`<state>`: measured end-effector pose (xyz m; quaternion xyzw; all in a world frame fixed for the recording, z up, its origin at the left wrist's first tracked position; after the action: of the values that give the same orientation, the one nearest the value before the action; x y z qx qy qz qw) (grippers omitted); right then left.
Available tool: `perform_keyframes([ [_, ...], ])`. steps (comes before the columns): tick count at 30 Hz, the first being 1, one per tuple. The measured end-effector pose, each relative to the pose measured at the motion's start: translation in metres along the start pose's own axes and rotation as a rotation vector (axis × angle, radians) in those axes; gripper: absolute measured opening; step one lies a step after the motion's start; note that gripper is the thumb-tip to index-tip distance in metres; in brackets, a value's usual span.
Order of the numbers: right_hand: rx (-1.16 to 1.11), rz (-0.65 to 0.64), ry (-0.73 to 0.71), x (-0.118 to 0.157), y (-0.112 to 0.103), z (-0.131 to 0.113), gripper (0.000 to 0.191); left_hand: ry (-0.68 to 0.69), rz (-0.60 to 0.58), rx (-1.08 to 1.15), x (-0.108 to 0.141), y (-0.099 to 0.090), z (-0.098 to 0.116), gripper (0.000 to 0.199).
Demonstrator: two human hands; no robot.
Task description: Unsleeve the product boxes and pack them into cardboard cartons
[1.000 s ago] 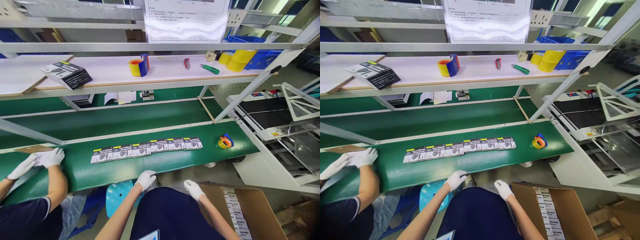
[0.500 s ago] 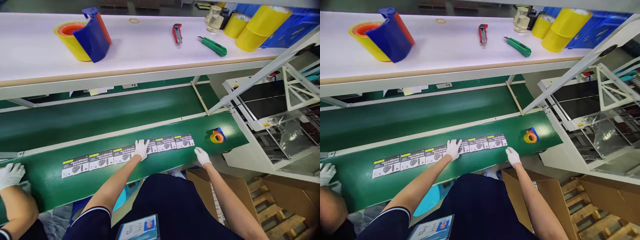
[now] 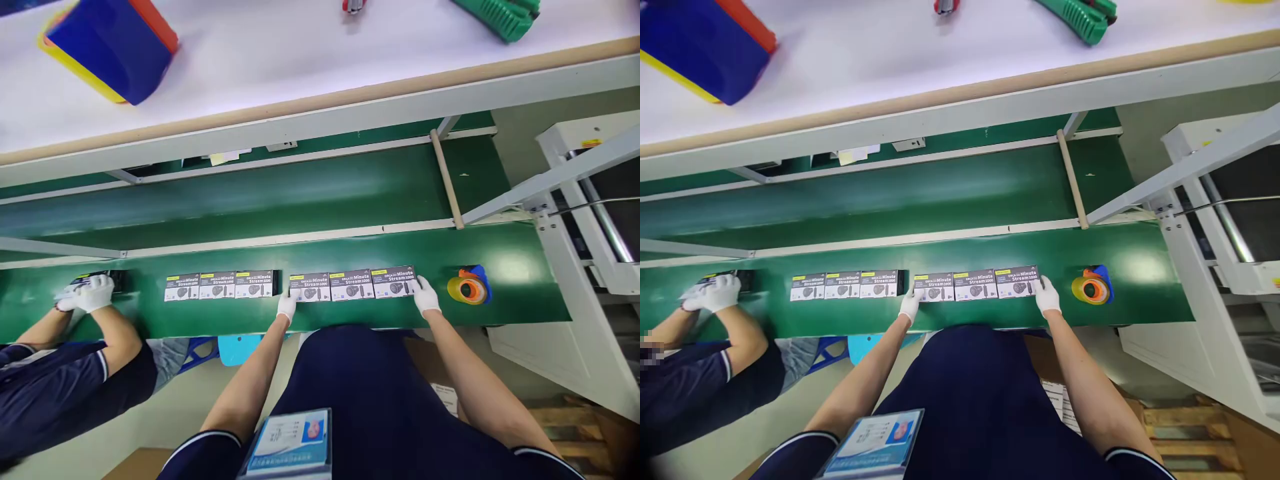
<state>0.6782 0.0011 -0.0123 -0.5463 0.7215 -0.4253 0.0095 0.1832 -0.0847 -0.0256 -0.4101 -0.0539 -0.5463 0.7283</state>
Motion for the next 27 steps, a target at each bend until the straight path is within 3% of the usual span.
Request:
perform_keyframes([
  [4, -0.064, -0.024, 0.104, 0.004, -0.005, -0.003, 0.043, -0.082, 0.003, 0.153, 0.004, 0.002, 0.007, 0.046],
  [7, -0.14, -0.088, 0.268, 0.017, -0.017, 0.004, 0.036, -0.135, -0.037, 0.194, -0.005, -0.005, 0.024, 0.041],
  [11, -0.256, -0.233, 0.541, 0.03, -0.029, 0.017, 0.027, -0.201, -0.082, 0.109, -0.049, -0.018, 0.065, 0.035],
  [15, -0.338, -0.249, 0.717, 0.029, -0.051, 0.025, 0.016, -0.266, -0.116, -0.005, -0.086, -0.035, 0.097, 0.03],
  [19, -0.404, -0.222, 0.723, 0.015, -0.063, 0.011, 0.019, -0.33, -0.144, -0.018, -0.065, -0.042, 0.094, 0.029],
  [22, -0.423, -0.268, 0.667, -0.004, -0.033, -0.024, 0.023, -0.338, -0.174, 0.063, -0.029, -0.016, 0.083, 0.029],
  [24, -0.403, -0.317, 0.619, -0.015, 0.002, -0.054, 0.025, -0.336, -0.191, 0.157, -0.006, 0.013, 0.079, 0.031],
  [27, -0.297, -0.392, 0.56, -0.025, 0.053, -0.094, 0.027, -0.351, -0.207, 0.328, 0.025, 0.057, 0.077, 0.051],
])
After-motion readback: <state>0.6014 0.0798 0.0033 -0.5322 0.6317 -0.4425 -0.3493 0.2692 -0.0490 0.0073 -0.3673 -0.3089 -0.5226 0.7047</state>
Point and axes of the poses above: each hand's wrist, its own x-axis away from the middle knuckle, its own y-axis out of the palm, z = x × y, the point moved 3 cm from there along -x, towards the middle knuckle, and after that the axes turned 1 degree about z, right-handed, at the moved point
